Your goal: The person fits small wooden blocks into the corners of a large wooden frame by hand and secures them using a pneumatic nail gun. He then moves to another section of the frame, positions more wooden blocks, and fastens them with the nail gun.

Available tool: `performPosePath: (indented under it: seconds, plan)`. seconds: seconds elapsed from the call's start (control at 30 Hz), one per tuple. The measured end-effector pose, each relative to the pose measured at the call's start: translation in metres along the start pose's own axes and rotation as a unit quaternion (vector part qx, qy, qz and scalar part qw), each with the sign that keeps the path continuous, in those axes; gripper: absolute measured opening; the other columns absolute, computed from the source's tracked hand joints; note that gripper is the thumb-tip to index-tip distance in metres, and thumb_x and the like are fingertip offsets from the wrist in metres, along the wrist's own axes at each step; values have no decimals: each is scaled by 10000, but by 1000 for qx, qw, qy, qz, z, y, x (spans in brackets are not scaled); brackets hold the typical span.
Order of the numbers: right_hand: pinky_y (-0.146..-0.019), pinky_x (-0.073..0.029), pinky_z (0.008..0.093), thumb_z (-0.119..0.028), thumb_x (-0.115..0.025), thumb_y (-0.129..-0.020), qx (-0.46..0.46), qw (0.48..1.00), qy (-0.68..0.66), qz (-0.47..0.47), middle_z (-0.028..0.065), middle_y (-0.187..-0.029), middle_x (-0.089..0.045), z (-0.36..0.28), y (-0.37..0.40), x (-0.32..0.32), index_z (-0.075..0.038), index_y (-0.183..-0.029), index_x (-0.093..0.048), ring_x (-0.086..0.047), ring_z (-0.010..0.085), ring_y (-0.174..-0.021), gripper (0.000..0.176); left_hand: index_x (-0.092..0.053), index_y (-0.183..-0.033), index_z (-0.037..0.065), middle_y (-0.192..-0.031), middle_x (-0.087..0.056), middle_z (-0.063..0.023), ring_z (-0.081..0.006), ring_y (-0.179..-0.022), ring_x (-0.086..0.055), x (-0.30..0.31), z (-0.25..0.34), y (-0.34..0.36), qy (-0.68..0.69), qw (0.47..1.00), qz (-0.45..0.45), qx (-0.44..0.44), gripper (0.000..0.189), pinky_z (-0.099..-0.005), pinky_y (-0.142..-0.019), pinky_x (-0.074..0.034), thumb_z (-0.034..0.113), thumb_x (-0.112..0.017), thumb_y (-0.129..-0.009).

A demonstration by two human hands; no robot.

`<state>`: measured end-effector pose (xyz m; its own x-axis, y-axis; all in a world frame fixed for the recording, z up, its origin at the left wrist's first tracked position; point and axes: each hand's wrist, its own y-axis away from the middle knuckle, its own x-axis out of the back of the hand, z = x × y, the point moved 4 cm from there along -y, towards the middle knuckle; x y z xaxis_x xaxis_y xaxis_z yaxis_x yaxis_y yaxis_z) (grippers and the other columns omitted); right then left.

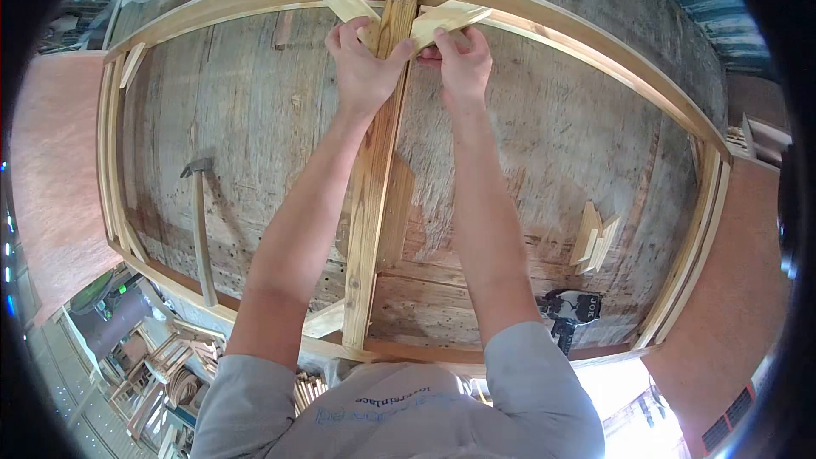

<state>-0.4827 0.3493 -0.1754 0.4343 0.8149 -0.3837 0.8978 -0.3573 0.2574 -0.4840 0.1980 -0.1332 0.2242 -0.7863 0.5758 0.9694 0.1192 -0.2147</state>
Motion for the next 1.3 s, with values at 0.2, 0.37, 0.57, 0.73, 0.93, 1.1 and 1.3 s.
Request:
performPosePath:
  seconds: [0.2,0.37,0.57,0.73,0.93,1.1,1.3]
  plan:
    - [-582,-592,331,-49,-635,-878,-11,1000,-6,21,128,-841,-667,2,2,1,63,-1220,-481,-654,171,-640,391,-457,-1192,-34,-1226,-415,-275,-392,-1218,-363,-4,-7,0,-2,1000,15,-10,703,-436,-973,-403,277,-822,-678]
    - [-583,-599,340,-55,-638,-877,-23,999,-21,2,123,-828,-661,2,3,0,62,-1241,-463,-652,171,-640,421,-458,-1196,-25,-1223,-420,-266,-382,-1207,-374,-3,-8,-1,7,1000,18,-5,711,-436,-936,-429,296,-823,-677]
    - [-584,-604,342,-57,-636,-879,-23,999,-28,-5,125,-827,-660,2,2,1,59,-1221,-484,-651,169,-643,393,-472,-1183,-24,-1200,-455,-245,-374,-1186,-373,-4,-8,0,-2,1000,21,-23,703,-442,-962,-400,318,-824,-679]
    - [-585,-605,344,-63,-635,-880,-22,999,-28,-7,126,-833,-663,2,2,1,55,-1209,-494,-651,168,-646,377,-473,-1178,-33,-1186,-462,-245,-378,-1183,-371,-3,-7,-1,7,999,16,-30,697,-448,-975,-386,321,-819,-687]
    - [-587,-599,337,-77,-639,-881,-36,999,-26,-21,116,-844,-670,0,2,2,36,-1199,-513,-656,166,-655,360,-479,-1191,-8,-1229,-438,-276,-383,-1212,-369,-5,-13,-3,9,1000,19,-14,709,-484,-994,-361,364,-811,-687]
    - [-509,-541,301,-50,-638,-873,-73,997,0,-25,104,-813,-668,-2,-1,6,21,-1177,-507,-649,159,-628,339,-422,-1366,127,-1450,-285,-264,-431,-1373,-231,-23,29,-45,-153,979,-50,-126,853,-633,-1058,-249,533,-752,-692]
    - [-558,-497,273,-94,-626,-905,-70,996,-55,-21,60,-826,-661,11,-4,5,-11,-1103,-569,-628,141,-645,222,-281,-1467,153,-1523,-209,-199,-458,-1402,-159,-71,64,-70,-358,897,-249,-74,1035,-692,-1070,-209,500,-787,-634]
